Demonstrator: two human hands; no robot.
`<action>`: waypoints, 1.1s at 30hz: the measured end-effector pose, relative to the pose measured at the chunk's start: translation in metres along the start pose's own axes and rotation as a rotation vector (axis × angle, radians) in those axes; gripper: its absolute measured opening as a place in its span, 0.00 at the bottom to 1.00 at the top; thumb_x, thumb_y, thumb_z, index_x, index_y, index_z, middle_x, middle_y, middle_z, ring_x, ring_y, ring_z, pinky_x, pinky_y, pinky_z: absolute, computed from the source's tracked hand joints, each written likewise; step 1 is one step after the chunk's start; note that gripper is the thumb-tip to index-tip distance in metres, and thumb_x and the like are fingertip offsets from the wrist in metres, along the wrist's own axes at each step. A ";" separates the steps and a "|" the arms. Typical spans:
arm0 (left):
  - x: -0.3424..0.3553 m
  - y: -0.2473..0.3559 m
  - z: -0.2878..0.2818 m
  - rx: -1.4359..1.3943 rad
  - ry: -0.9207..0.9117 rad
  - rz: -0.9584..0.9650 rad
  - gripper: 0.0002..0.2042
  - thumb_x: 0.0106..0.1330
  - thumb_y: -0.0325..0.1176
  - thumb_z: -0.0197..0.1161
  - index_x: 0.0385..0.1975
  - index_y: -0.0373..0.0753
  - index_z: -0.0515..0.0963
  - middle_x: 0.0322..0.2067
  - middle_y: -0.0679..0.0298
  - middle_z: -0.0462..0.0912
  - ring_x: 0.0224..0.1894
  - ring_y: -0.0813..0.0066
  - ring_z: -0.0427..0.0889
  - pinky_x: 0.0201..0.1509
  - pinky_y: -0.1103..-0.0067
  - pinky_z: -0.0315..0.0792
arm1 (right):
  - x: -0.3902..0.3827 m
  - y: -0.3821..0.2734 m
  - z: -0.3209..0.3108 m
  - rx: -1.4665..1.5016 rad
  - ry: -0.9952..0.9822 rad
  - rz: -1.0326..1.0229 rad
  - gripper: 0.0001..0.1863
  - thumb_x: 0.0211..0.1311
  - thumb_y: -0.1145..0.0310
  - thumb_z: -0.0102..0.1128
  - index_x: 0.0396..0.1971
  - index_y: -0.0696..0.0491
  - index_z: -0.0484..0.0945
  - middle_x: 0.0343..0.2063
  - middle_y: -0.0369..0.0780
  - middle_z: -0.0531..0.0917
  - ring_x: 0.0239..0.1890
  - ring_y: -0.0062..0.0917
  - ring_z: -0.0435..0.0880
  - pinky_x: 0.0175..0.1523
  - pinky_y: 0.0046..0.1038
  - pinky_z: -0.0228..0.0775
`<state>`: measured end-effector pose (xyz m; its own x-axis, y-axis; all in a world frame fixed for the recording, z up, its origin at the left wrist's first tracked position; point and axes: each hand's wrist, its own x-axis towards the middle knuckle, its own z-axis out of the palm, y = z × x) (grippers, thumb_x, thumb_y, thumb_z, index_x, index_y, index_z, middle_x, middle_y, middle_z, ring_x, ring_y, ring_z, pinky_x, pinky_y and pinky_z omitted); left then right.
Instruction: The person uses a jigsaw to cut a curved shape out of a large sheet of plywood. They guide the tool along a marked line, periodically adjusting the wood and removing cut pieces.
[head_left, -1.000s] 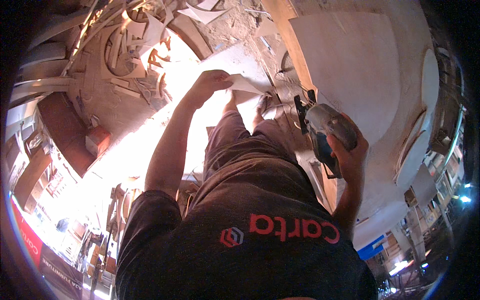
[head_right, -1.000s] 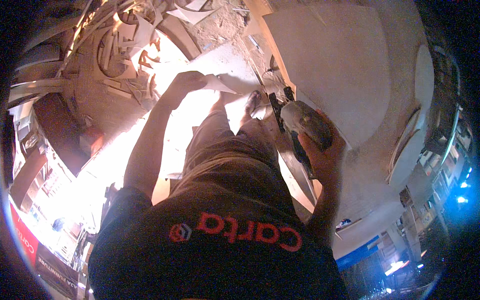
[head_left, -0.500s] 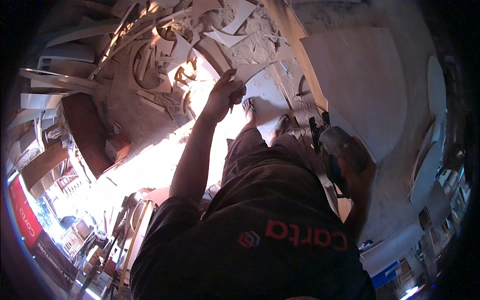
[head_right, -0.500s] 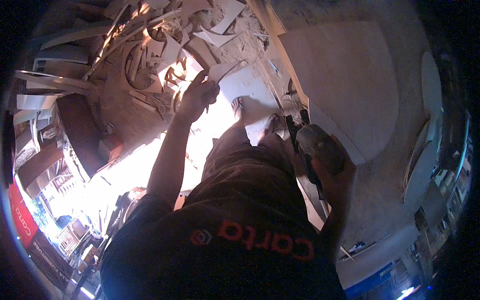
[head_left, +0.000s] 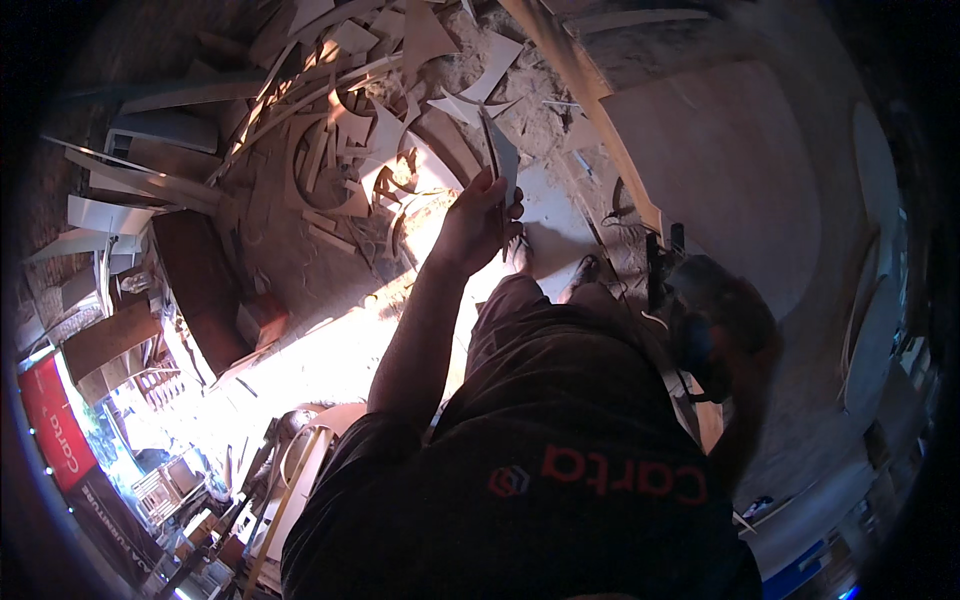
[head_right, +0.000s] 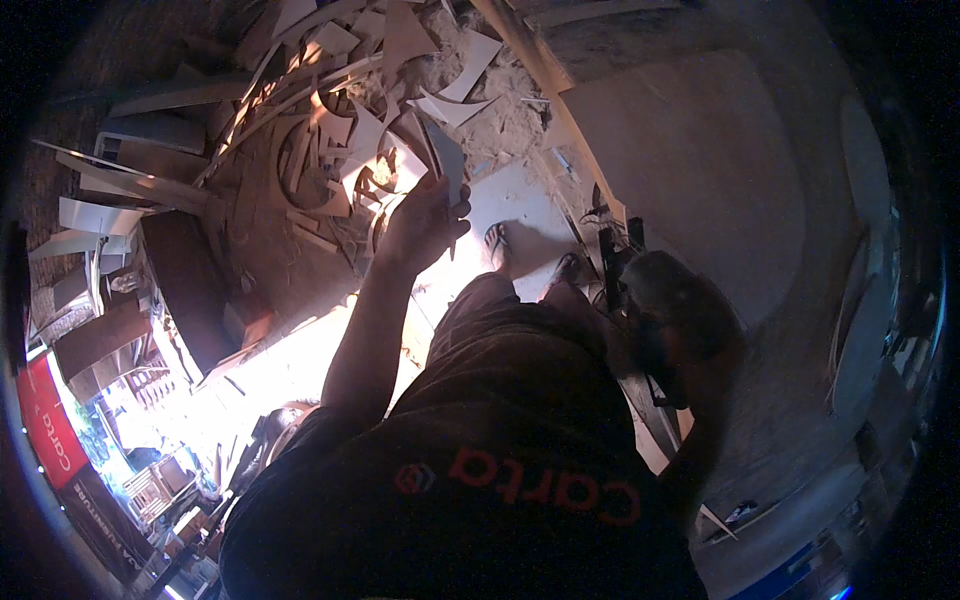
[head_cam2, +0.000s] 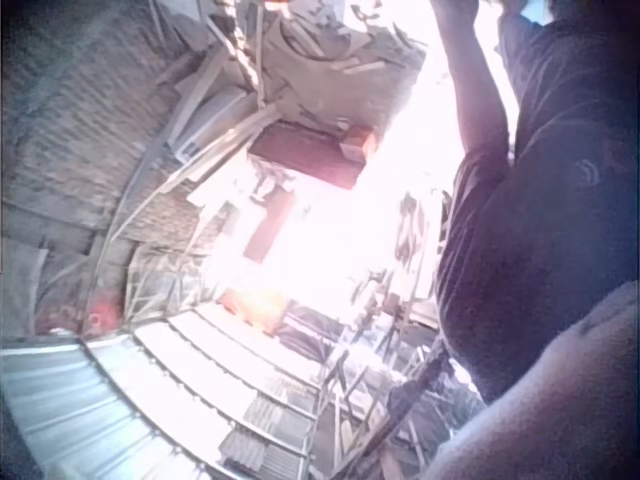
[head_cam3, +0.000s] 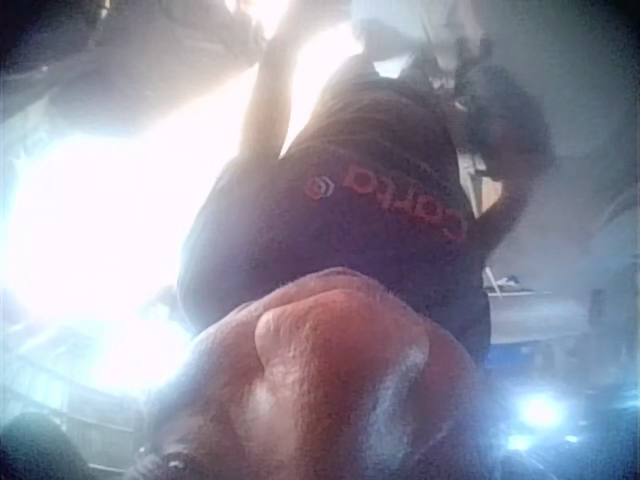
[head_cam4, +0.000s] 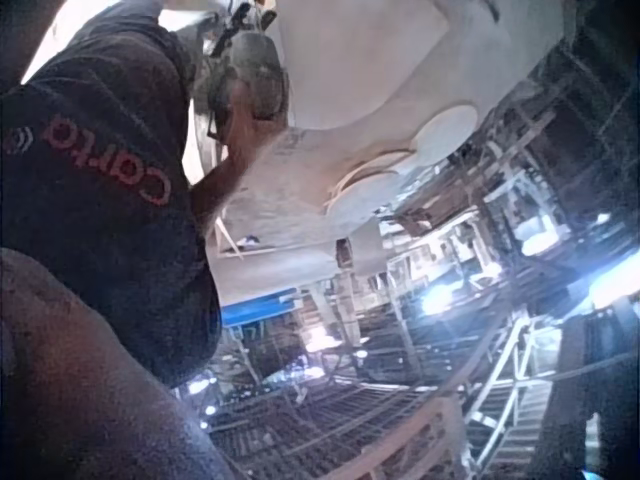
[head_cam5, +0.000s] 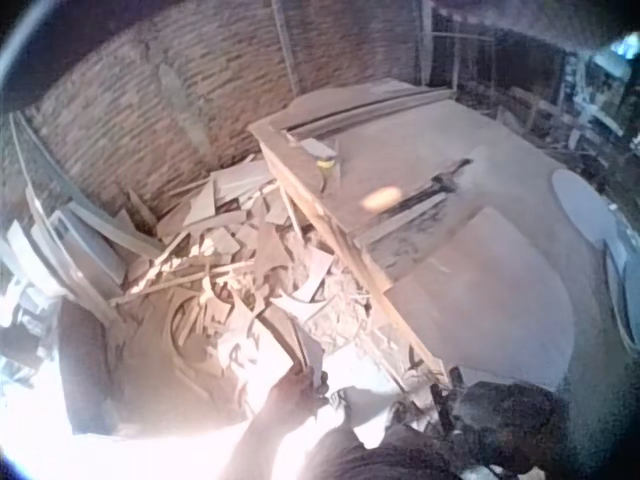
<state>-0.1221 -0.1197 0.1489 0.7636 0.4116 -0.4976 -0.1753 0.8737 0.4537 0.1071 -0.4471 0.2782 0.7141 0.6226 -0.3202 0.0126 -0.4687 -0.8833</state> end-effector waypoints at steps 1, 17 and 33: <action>0.000 -0.002 -0.003 -0.001 -0.012 -0.007 0.09 0.76 0.36 0.57 0.52 0.45 0.73 0.40 0.65 0.76 0.40 0.74 0.74 0.37 0.79 0.71 | 0.000 -0.001 -0.005 -0.013 0.004 0.017 0.32 0.55 0.77 0.70 0.63 0.56 0.77 0.47 0.40 0.87 0.35 0.17 0.84 0.35 0.19 0.74; 0.044 -0.007 -0.064 0.672 0.663 0.293 0.31 0.63 0.39 0.73 0.63 0.33 0.72 0.31 0.68 0.83 0.32 0.81 0.78 0.42 0.80 0.70 | -0.033 0.016 -0.083 -0.004 0.457 0.044 0.30 0.60 0.67 0.67 0.62 0.60 0.76 0.36 0.41 0.86 0.25 0.21 0.83 0.29 0.21 0.74; 0.184 -0.156 0.066 0.480 0.161 -0.209 0.17 0.72 0.41 0.65 0.50 0.35 0.75 0.39 0.52 0.83 0.36 0.58 0.87 0.37 0.70 0.85 | -0.129 0.036 -0.127 0.202 0.837 0.198 0.20 0.65 0.66 0.67 0.53 0.61 0.80 0.33 0.44 0.87 0.24 0.25 0.83 0.29 0.26 0.76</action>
<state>0.0870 -0.1974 0.0354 0.6403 0.3093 -0.7030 0.3021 0.7401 0.6008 0.1047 -0.6242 0.3312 0.9692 -0.1587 -0.1882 -0.2335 -0.3505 -0.9070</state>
